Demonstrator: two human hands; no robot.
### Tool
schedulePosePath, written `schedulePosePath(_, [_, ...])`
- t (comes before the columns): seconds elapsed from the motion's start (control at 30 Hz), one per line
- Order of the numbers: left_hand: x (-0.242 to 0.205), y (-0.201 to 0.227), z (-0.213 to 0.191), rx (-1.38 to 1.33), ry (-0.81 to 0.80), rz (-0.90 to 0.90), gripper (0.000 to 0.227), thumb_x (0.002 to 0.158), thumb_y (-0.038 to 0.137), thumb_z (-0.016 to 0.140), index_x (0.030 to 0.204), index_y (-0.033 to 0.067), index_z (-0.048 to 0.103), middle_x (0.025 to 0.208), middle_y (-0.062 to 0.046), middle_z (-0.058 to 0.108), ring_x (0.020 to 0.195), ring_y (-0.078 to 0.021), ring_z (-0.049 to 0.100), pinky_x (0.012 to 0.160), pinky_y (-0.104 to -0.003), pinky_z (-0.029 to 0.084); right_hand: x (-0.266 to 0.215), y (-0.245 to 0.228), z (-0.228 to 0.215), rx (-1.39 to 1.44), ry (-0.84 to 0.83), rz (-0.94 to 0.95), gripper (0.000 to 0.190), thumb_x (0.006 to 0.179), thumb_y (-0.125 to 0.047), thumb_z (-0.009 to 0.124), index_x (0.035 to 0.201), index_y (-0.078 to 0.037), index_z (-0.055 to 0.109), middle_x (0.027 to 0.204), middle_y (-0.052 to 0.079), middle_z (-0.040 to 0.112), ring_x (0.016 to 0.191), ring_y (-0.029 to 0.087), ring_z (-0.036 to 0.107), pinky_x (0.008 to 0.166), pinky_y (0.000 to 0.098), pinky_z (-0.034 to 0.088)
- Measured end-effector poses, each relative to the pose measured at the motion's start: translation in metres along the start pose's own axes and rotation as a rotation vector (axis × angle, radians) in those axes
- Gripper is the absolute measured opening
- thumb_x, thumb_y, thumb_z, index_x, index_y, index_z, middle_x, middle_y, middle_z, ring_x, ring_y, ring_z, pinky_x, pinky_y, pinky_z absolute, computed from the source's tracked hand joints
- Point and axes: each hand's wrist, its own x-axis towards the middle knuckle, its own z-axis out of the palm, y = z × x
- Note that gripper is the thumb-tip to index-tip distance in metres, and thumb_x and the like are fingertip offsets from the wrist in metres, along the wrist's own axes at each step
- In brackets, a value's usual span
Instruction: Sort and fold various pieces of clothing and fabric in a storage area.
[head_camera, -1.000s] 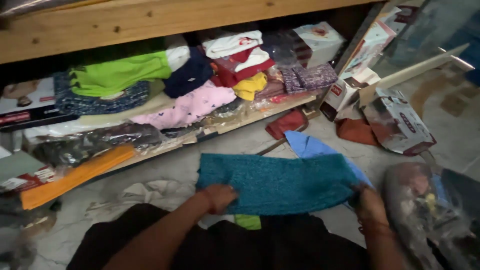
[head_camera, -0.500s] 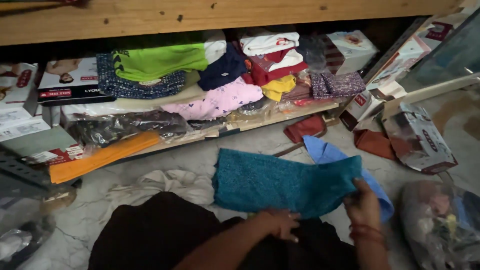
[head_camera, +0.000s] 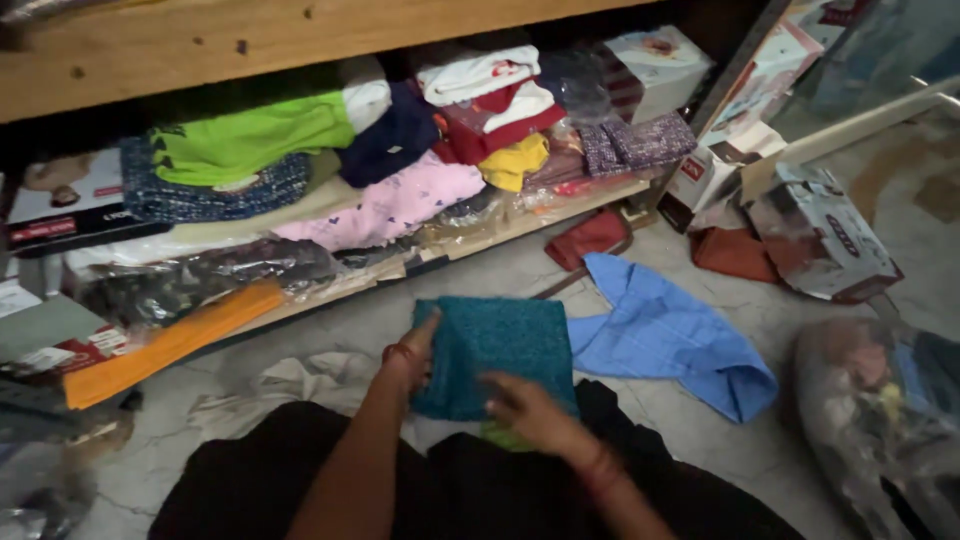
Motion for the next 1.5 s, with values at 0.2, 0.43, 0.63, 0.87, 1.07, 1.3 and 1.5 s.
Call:
schedulePosePath(0.2, [0.001,-0.010,0.006,0.696,0.238,0.192,0.073,0.068,0.045,0.082,0.129,0.0078,0.066,0.120,-0.018,0.075,0.107,-0.0349,0.075,0.092,-0.044,0.059,-0.034,0.098,-0.103,-0.350,0.486,0.453,0.026,0.092,-0.013,0.063,0.115,-0.004,0.072,0.104,0.021,0.077,0.098,0.032,0.075,0.087,0.0387,0.058])
schedulePosePath(0.43, [0.005,-0.013,-0.015,0.793,0.380,0.267,0.043,0.074,0.029,0.072,0.113,0.0093,0.070,0.112,-0.021,0.075,0.099,-0.0381,0.074,0.088,-0.046,0.059,-0.034,0.167,-0.071,-0.373,0.384,0.492,0.034,0.087,-0.021,0.072,0.114,-0.002,0.074,0.105,0.023,0.077,0.099,0.035,0.074,0.088,0.0413,0.058])
schedulePosePath(0.63, [0.010,-0.034,-0.014,0.858,0.486,0.563,0.039,0.080,0.029,0.070,0.107,0.0025,0.065,0.106,-0.024,0.074,0.103,-0.0401,0.070,0.091,-0.048,0.056,-0.022,0.111,-0.048,-0.135,0.265,0.574,0.075,0.083,-0.030,0.080,0.142,0.001,0.046,0.111,0.022,0.071,0.098,0.029,0.072,0.088,0.0385,0.056])
schedulePosePath(0.87, [-0.063,-0.004,0.023,0.980,0.565,0.497,0.048,0.086,0.006,0.059,0.131,0.0036,0.045,0.124,-0.028,0.060,0.111,-0.0465,0.063,0.094,-0.050,0.054,-0.015,0.141,-0.038,0.081,0.266,0.564,0.079,0.076,-0.029,0.088,0.135,0.009,0.050,0.118,0.020,0.071,0.103,0.026,0.071,0.092,0.0388,0.058])
schedulePosePath(1.07, [-0.078,-0.003,0.045,1.281,0.382,0.672,0.047,0.090,0.022,0.064,0.133,0.0059,0.055,0.135,-0.022,0.058,0.124,-0.0401,0.059,0.102,-0.047,0.051,-0.015,0.108,-0.041,0.197,0.214,0.671,0.056,0.075,-0.026,0.082,0.119,0.007,0.072,0.108,0.017,0.079,0.092,0.025,0.074,0.087,0.0378,0.057])
schedulePosePath(1.3, [-0.109,-0.045,0.105,1.566,-0.170,0.662,0.116,0.082,0.071,0.066,0.163,0.0070,0.012,0.172,-0.014,0.008,0.158,-0.0327,0.012,0.121,-0.064,0.017,-0.028,0.129,-0.066,0.591,0.465,0.787,0.036,0.082,-0.019,0.070,0.112,0.001,0.072,0.095,0.010,0.073,0.074,0.024,0.061,0.071,0.0399,0.048])
schedulePosePath(1.5, [-0.131,-0.043,0.108,1.606,-0.196,0.593,0.111,0.088,0.072,0.054,0.165,0.0101,0.002,0.173,-0.012,-0.007,0.159,-0.0327,-0.001,0.123,-0.063,0.007,-0.033,0.197,-0.065,0.377,0.515,0.907,0.040,0.078,-0.016,0.080,0.108,0.010,0.076,0.095,0.019,0.072,0.071,0.030,0.059,0.067,0.0444,0.047])
